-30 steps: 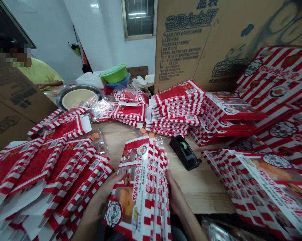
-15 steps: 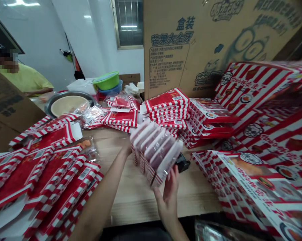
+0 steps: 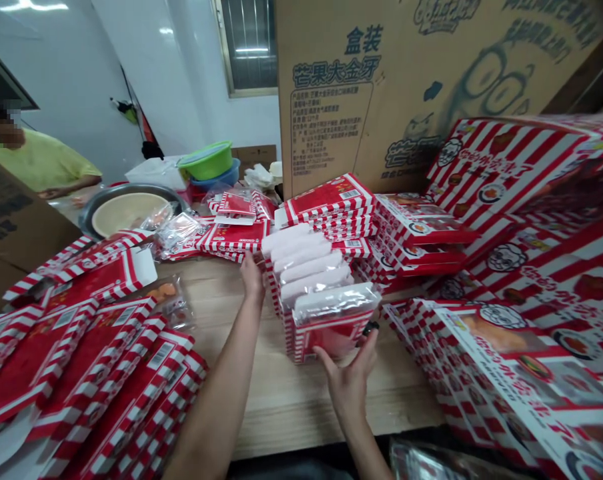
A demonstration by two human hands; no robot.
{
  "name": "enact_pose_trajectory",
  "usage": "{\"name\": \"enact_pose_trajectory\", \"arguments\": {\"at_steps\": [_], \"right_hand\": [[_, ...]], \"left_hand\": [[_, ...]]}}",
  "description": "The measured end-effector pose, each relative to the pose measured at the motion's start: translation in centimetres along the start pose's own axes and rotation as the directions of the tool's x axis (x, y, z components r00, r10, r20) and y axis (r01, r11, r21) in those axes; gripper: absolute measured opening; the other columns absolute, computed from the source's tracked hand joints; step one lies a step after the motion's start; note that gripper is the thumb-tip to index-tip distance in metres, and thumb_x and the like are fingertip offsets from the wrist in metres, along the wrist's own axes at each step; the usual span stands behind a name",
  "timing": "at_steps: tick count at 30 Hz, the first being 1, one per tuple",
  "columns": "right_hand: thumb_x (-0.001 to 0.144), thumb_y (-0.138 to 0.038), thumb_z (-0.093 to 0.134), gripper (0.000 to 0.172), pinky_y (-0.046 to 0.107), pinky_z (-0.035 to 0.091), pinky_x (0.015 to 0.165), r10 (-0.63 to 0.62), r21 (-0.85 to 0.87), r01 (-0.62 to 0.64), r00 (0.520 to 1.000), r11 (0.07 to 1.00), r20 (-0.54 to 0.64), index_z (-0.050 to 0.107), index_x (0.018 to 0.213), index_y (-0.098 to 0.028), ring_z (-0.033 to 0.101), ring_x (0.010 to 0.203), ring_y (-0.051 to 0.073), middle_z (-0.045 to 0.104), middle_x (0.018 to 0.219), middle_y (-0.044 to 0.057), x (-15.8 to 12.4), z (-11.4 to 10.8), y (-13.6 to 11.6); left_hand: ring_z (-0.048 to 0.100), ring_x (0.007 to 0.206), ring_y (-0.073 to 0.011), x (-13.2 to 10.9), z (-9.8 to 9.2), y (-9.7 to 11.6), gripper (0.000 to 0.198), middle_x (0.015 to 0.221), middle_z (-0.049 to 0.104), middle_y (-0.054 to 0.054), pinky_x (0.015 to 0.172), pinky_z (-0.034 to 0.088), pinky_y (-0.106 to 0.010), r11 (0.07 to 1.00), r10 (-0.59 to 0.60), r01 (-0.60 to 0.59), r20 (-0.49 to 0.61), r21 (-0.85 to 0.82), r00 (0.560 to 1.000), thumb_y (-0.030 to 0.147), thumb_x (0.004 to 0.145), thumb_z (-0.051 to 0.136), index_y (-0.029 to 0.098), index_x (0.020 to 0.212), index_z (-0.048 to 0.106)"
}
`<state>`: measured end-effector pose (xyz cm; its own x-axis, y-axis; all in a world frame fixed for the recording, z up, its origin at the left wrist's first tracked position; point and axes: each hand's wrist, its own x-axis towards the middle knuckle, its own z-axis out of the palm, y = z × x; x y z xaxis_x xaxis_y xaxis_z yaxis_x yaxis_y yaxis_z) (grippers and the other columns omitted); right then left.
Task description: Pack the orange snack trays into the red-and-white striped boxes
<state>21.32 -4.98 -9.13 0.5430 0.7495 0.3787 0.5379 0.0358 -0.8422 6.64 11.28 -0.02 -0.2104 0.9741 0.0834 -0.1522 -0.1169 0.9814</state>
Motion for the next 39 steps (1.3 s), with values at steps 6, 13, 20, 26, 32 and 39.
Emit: {"name": "enact_pose_trajectory", "arguments": {"at_steps": [6,13,20,26,32,39], "right_hand": [[0.079,-0.041,0.062,0.048,0.047,0.040,0.091,-0.052,0.136,0.043,0.997,0.990,0.064,0.048,0.117,-0.017,0.050,0.102,0.027,0.051,0.109,0.013,1.3,-0.9,-0.7],[0.079,-0.038,0.062,0.040,0.043,0.044,0.089,0.015,0.400,-0.109,0.973,0.910,0.231,0.051,0.113,-0.019,0.056,0.099,0.023,0.058,0.108,0.010,2.2,-1.3,-1.4],[0.091,-0.023,0.047,0.043,0.041,0.050,0.082,-0.172,0.584,0.134,0.985,0.800,0.010,0.035,0.132,-0.026,0.058,0.103,0.022,0.056,0.115,0.011,-1.4,-2.7,-4.3],[0.089,-0.009,0.044,0.050,0.042,0.052,0.080,-0.420,0.510,0.382,0.906,0.771,-0.044,0.038,0.134,-0.029,0.059,0.105,0.023,0.056,0.122,0.010,-0.2,-4.5,-4.8],[0.085,-0.007,0.047,0.028,0.038,0.051,0.078,-0.523,0.351,0.469,0.849,0.810,0.072,0.060,0.104,-0.023,0.059,0.098,0.023,0.060,0.103,0.008,2.3,-5.9,-5.0],[0.087,-0.008,0.044,0.022,0.032,0.051,0.078,-0.439,0.477,0.311,0.880,0.822,0.183,0.055,0.098,-0.024,0.061,0.095,0.019,0.063,0.099,0.006,3.4,-5.8,-7.0]], "left_hand": [[0.046,0.122,-0.0223,-5.7,-1.7,0.8,0.051,0.126,0.055,-0.012,0.106,0.031,-0.035,0.977,0.196,-0.183,-0.123,0.107,0.973,0.049,0.092,0.032,0.011,0.113,0.059],[0.036,0.129,-0.0208,-14.4,-1.9,-0.4,0.038,0.135,0.045,-0.009,0.108,0.027,-0.035,0.807,0.504,-0.424,-0.105,0.411,0.857,0.038,0.094,0.036,0.021,0.122,0.055],[0.057,0.097,-0.0191,-16.5,-1.6,2.5,0.019,0.100,0.060,-0.006,0.086,0.046,-0.031,0.833,0.522,-0.511,0.005,0.210,0.853,0.034,0.088,0.047,0.020,0.097,0.056],[0.063,0.089,-0.0170,-17.0,-2.3,3.4,0.011,0.097,0.067,-0.004,0.078,0.049,-0.027,0.976,0.181,-0.190,0.091,0.110,0.979,0.025,0.088,0.046,0.021,0.090,0.056],[0.058,0.102,-0.0213,-15.9,-2.4,3.7,0.027,0.112,0.064,-0.008,0.087,0.045,-0.029,0.994,0.026,-0.040,0.138,0.097,0.990,0.032,0.087,0.046,0.017,0.105,0.060],[0.062,0.089,-0.0202,-14.8,-2.4,5.5,0.027,0.095,0.071,-0.005,0.073,0.047,-0.027,0.984,-0.095,0.061,0.196,0.170,0.976,0.022,0.082,0.041,0.017,0.092,0.067]]}}
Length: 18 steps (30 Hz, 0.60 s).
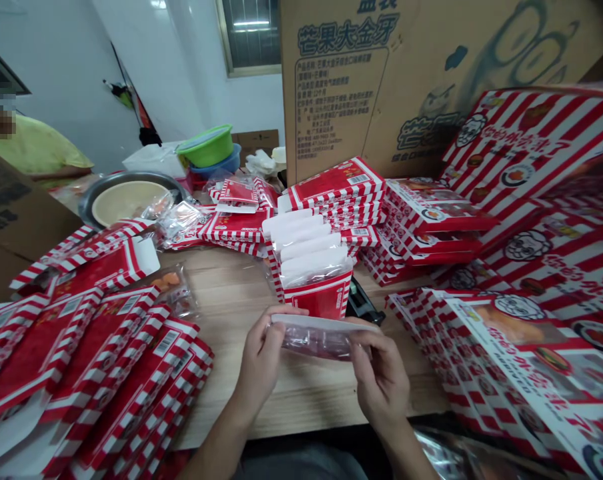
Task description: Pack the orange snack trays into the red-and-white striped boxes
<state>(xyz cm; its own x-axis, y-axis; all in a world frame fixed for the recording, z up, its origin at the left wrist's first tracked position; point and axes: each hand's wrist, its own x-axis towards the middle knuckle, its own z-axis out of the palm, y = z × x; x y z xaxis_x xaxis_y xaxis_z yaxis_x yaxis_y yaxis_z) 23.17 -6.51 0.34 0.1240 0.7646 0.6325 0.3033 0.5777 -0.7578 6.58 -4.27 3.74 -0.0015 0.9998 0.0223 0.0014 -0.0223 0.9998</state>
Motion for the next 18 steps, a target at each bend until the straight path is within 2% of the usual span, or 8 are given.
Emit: {"name": "enact_pose_trajectory", "arguments": {"at_steps": [5,7,9,11,13,14,16,18], "right_hand": [[0.084,-0.007,0.043,0.029,0.030,0.052,0.075,-0.111,-0.198,0.147,0.978,0.969,0.179,0.063,0.098,-0.023,0.062,0.096,0.020,0.063,0.106,0.008,0.7,-0.9,0.0],[0.083,-0.009,0.045,0.026,0.031,0.053,0.073,-0.123,-0.213,0.166,0.972,0.963,0.200,0.064,0.097,-0.021,0.062,0.094,0.021,0.063,0.104,0.009,0.9,-1.1,0.0],[0.085,-0.011,0.045,0.024,0.033,0.053,0.076,-0.098,-0.201,0.137,0.976,0.970,0.195,0.063,0.097,-0.021,0.062,0.096,0.022,0.063,0.103,0.010,0.7,-0.9,0.2],[0.086,-0.013,0.045,0.025,0.038,0.052,0.081,-0.085,-0.140,0.099,0.991,0.985,0.104,0.059,0.105,-0.022,0.058,0.104,0.023,0.061,0.110,0.011,0.1,-0.2,0.5],[0.087,-0.013,0.047,0.030,0.041,0.051,0.083,-0.077,-0.035,0.074,0.993,0.997,-0.093,0.052,0.114,-0.024,0.056,0.108,0.024,0.058,0.116,0.011,-0.8,0.7,0.9],[0.087,-0.014,0.048,0.030,0.041,0.051,0.082,-0.064,0.003,0.066,0.979,0.998,-0.193,0.051,0.115,-0.024,0.057,0.107,0.024,0.058,0.116,0.011,-1.2,1.1,1.2],[0.087,-0.014,0.052,0.021,0.037,0.052,0.077,-0.013,0.017,0.019,0.950,1.000,-0.313,0.056,0.106,-0.023,0.061,0.097,0.022,0.062,0.106,0.010,-1.8,1.7,1.4],[0.087,-0.018,0.053,0.009,0.033,0.052,0.070,0.055,-0.005,-0.059,0.954,0.998,-0.296,0.061,0.086,-0.021,0.064,0.083,0.020,0.065,0.089,0.008,-1.7,1.7,1.3]], "left_hand": [[0.063,0.086,-0.0192,0.3,0.1,0.8,0.030,0.089,0.071,-0.004,0.069,0.046,-0.025,0.996,0.020,-0.022,0.024,0.086,1.000,0.016,0.078,0.039,0.017,0.088,0.067],[0.062,0.087,-0.0184,0.2,0.1,0.4,0.029,0.092,0.071,-0.005,0.071,0.047,-0.025,0.996,0.025,-0.026,0.011,0.090,1.000,0.017,0.080,0.039,0.016,0.092,0.066],[0.062,0.091,-0.0178,-0.1,0.3,-0.2,0.029,0.100,0.069,-0.006,0.077,0.047,-0.025,0.997,0.046,-0.045,-0.023,0.069,0.999,0.019,0.083,0.041,0.016,0.104,0.061],[0.060,0.097,-0.0174,-0.4,0.7,-0.9,0.034,0.109,0.065,-0.007,0.084,0.045,-0.027,0.996,0.083,-0.080,-0.080,0.043,0.993,0.024,0.087,0.041,0.017,0.118,0.052],[0.058,0.105,-0.0176,-0.9,1.3,-1.5,0.038,0.116,0.062,-0.008,0.092,0.042,-0.028,0.994,0.111,-0.107,-0.136,0.035,0.985,0.028,0.090,0.039,0.017,0.127,0.045],[0.056,0.108,-0.0178,-1.1,1.5,-1.7,0.040,0.117,0.061,-0.009,0.094,0.041,-0.029,0.993,0.115,-0.111,-0.161,0.036,0.980,0.029,0.091,0.038,0.017,0.129,0.044],[0.053,0.114,-0.0185,-1.3,1.7,-1.9,0.043,0.122,0.059,-0.010,0.100,0.037,-0.031,0.993,0.114,-0.113,-0.169,0.012,0.979,0.032,0.092,0.038,0.018,0.133,0.041],[0.049,0.121,-0.0199,-1.2,1.0,-2.1,0.048,0.131,0.053,-0.009,0.103,0.035,-0.033,0.989,0.093,-0.101,-0.076,-0.105,0.993,0.036,0.091,0.041,0.021,0.137,0.038]]}}
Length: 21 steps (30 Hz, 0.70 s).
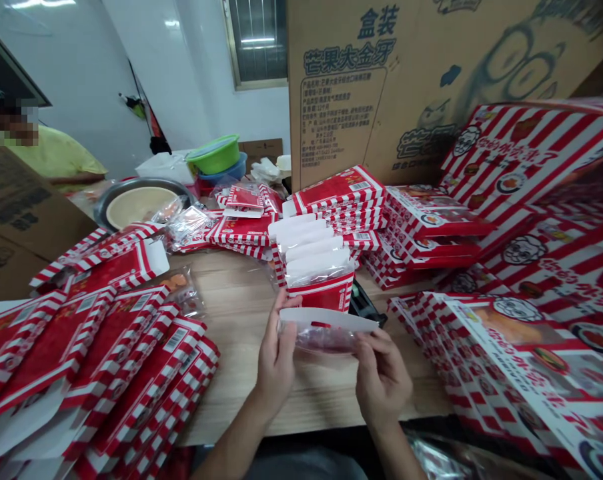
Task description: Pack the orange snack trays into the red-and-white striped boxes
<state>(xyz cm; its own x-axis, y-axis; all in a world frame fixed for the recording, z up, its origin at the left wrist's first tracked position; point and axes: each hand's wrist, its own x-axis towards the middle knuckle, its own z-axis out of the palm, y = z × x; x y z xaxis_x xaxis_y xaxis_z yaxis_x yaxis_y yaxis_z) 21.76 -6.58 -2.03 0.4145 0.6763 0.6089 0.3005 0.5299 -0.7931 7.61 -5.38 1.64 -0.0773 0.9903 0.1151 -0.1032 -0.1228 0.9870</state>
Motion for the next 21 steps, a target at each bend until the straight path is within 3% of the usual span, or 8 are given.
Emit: {"name": "enact_pose_trajectory", "arguments": {"at_steps": [3,4,7,9,11,15,18,21], "right_hand": [[0.088,-0.027,0.052,0.013,0.029,0.053,0.064,0.125,0.031,-0.128,0.989,0.991,0.083,0.060,0.081,-0.020,0.064,0.072,0.018,0.065,0.076,0.005,1.1,-0.4,-0.6],[0.088,-0.029,0.052,0.011,0.029,0.053,0.065,0.170,0.080,-0.181,0.978,0.980,0.119,0.059,0.093,-0.021,0.065,0.074,0.018,0.067,0.081,0.006,1.5,-0.6,-0.8],[0.090,-0.030,0.052,0.040,0.035,0.053,0.076,0.267,0.236,-0.344,0.914,0.909,0.307,0.042,0.128,-0.027,0.065,0.094,0.021,0.066,0.110,0.011,2.5,-1.4,-1.0],[0.091,-0.028,0.052,0.029,0.040,0.050,0.085,0.249,0.276,-0.400,0.857,0.874,0.452,0.053,0.119,-0.030,0.063,0.102,0.022,0.061,0.122,0.010,3.0,-1.9,-0.9],[0.090,-0.030,0.053,0.014,0.045,0.047,0.090,0.205,0.299,-0.403,0.828,0.865,0.522,0.066,0.092,-0.027,0.061,0.106,0.024,0.060,0.123,0.007,3.4,-2.4,-0.7],[0.083,-0.036,0.062,0.020,0.046,0.051,0.084,0.207,0.278,-0.403,0.818,0.872,0.536,0.067,0.068,-0.023,0.060,0.106,0.027,0.064,0.117,0.007,3.9,-2.6,-0.6],[0.076,-0.040,0.070,0.016,0.043,0.054,0.079,0.230,0.269,-0.405,0.832,0.874,0.504,0.070,0.072,-0.024,0.063,0.101,0.027,0.067,0.110,0.009,4.2,-2.3,-0.9],[0.079,-0.042,0.065,0.021,0.042,0.054,0.081,0.275,0.228,-0.416,0.839,0.881,0.469,0.073,0.089,-0.025,0.066,0.096,0.026,0.072,0.099,0.009,4.5,-1.9,-1.4]], "left_hand": [[0.046,0.125,-0.0249,0.8,-2.3,-0.2,0.053,0.136,0.050,-0.010,0.103,0.037,-0.039,0.963,-0.080,0.154,0.309,-0.223,0.948,0.043,0.086,0.046,0.023,0.135,0.044],[0.048,0.123,-0.0265,1.2,-3.2,-0.2,0.052,0.134,0.052,-0.011,0.102,0.038,-0.040,0.946,-0.102,0.216,0.408,-0.243,0.907,0.044,0.084,0.049,0.022,0.132,0.049],[0.056,0.114,-0.0273,2.4,-5.1,-0.3,0.048,0.123,0.062,-0.011,0.097,0.042,-0.040,0.938,-0.152,0.306,0.603,-0.161,0.783,0.038,0.076,0.064,0.024,0.122,0.060],[0.060,0.110,-0.0256,3.3,-5.3,0.2,0.040,0.118,0.065,-0.009,0.095,0.044,-0.040,0.944,-0.165,0.312,0.667,-0.106,0.726,0.033,0.075,0.067,0.027,0.115,0.065],[0.059,0.112,-0.0250,4.1,-4.7,1.0,0.027,0.117,0.066,-0.007,0.097,0.043,-0.040,0.955,-0.165,0.289,0.703,-0.060,0.691,0.029,0.078,0.064,0.028,0.104,0.070],[0.060,0.110,-0.0257,4.6,-3.3,2.4,0.016,0.115,0.067,-0.008,0.097,0.043,-0.043,0.987,-0.095,0.157,0.645,-0.039,0.758,0.026,0.081,0.061,0.027,0.087,0.076],[0.062,0.106,-0.0244,4.2,-2.9,2.6,0.015,0.118,0.065,-0.007,0.093,0.047,-0.040,0.999,-0.014,0.031,0.581,-0.019,0.814,0.029,0.082,0.061,0.028,0.083,0.076],[0.063,0.102,-0.0223,4.0,-3.0,2.5,0.019,0.112,0.068,-0.006,0.090,0.048,-0.037,0.995,0.055,-0.090,0.562,0.035,0.826,0.032,0.085,0.057,0.031,0.081,0.076]]}}
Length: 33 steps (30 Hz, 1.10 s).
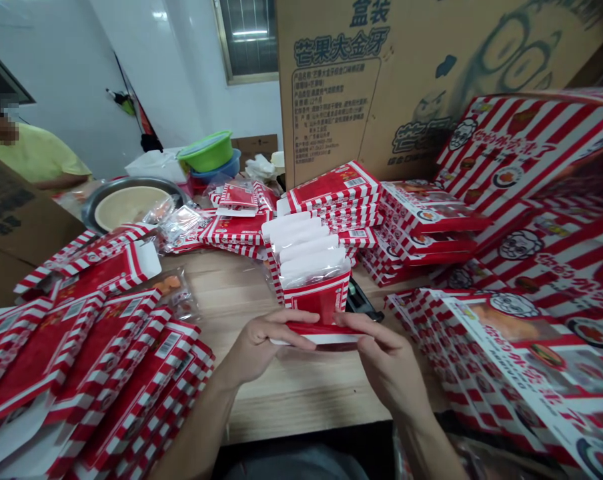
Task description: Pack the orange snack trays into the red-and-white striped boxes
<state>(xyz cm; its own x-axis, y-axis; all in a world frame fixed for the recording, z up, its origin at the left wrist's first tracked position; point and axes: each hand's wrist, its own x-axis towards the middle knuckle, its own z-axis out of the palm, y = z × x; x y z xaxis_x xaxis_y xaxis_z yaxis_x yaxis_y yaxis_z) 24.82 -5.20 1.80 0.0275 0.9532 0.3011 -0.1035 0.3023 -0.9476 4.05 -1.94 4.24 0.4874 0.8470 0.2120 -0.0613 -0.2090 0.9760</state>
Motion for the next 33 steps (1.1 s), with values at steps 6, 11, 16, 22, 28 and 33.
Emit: {"name": "enact_pose_trajectory", "arguments": {"at_steps": [6,11,16,22,28,33], "right_hand": [[0.081,-0.025,0.065,0.021,0.036,0.052,0.089,-0.100,-0.321,0.115,0.993,0.940,0.064,0.068,0.101,-0.024,0.063,0.102,0.021,0.069,0.107,0.007,-0.1,0.4,-1.1],[0.084,-0.023,0.060,0.008,0.030,0.056,0.079,-0.201,-0.415,0.218,0.976,0.883,0.085,0.067,0.089,-0.022,0.068,0.088,0.019,0.072,0.092,0.006,0.2,0.3,-1.4],[0.084,-0.016,0.061,0.011,0.032,0.055,0.085,-0.241,-0.434,0.296,0.954,0.851,0.177,0.067,0.090,-0.022,0.068,0.087,0.017,0.072,0.091,0.003,0.8,-0.1,-1.7],[0.081,-0.019,0.066,0.018,0.043,0.050,0.093,-0.265,-0.354,0.403,0.887,0.844,0.378,0.067,0.098,-0.025,0.065,0.099,0.022,0.069,0.107,0.006,0.4,-1.8,-1.0],[0.084,-0.014,0.061,0.018,0.028,0.054,0.085,-0.228,-0.360,0.353,0.910,0.864,0.346,0.067,0.098,-0.024,0.065,0.098,0.018,0.067,0.110,0.009,0.1,-2.0,-0.6],[0.083,-0.012,0.060,0.020,0.028,0.051,0.089,-0.237,-0.408,0.367,0.912,0.836,0.335,0.069,0.095,-0.026,0.062,0.104,0.019,0.067,0.110,0.007,-0.3,-1.4,-0.7]], "left_hand": [[0.057,0.109,-0.0219,0.3,-1.5,-0.2,0.018,0.116,0.062,-0.007,0.095,0.044,-0.037,0.992,0.063,-0.072,0.087,0.107,0.994,0.027,0.084,0.058,0.027,0.078,0.075],[0.056,0.111,-0.0208,-0.5,-2.2,0.0,0.026,0.115,0.063,-0.009,0.097,0.043,-0.036,0.973,0.044,-0.065,0.099,0.222,0.994,0.023,0.083,0.058,0.027,0.107,0.067],[0.063,0.101,-0.0174,-0.7,-2.0,0.1,0.027,0.108,0.070,-0.006,0.090,0.049,-0.031,0.956,0.037,-0.048,0.042,0.290,0.998,0.018,0.085,0.056,0.029,0.106,0.068],[0.057,0.112,-0.0184,-1.2,-2.7,0.0,0.029,0.123,0.062,-0.005,0.095,0.047,-0.036,0.911,0.103,-0.164,0.176,0.379,0.979,0.019,0.086,0.055,0.032,0.110,0.065],[0.055,0.116,-0.0183,-1.8,-2.5,-1.2,0.030,0.130,0.056,-0.007,0.096,0.048,-0.035,0.891,0.097,-0.155,0.153,0.426,0.983,0.023,0.085,0.057,0.030,0.113,0.064],[0.059,0.108,-0.0174,-2.1,-1.9,-1.7,0.028,0.123,0.060,-0.008,0.088,0.052,-0.032,0.904,0.108,-0.141,0.103,0.403,0.989,0.018,0.088,0.051,0.028,0.109,0.066]]}}
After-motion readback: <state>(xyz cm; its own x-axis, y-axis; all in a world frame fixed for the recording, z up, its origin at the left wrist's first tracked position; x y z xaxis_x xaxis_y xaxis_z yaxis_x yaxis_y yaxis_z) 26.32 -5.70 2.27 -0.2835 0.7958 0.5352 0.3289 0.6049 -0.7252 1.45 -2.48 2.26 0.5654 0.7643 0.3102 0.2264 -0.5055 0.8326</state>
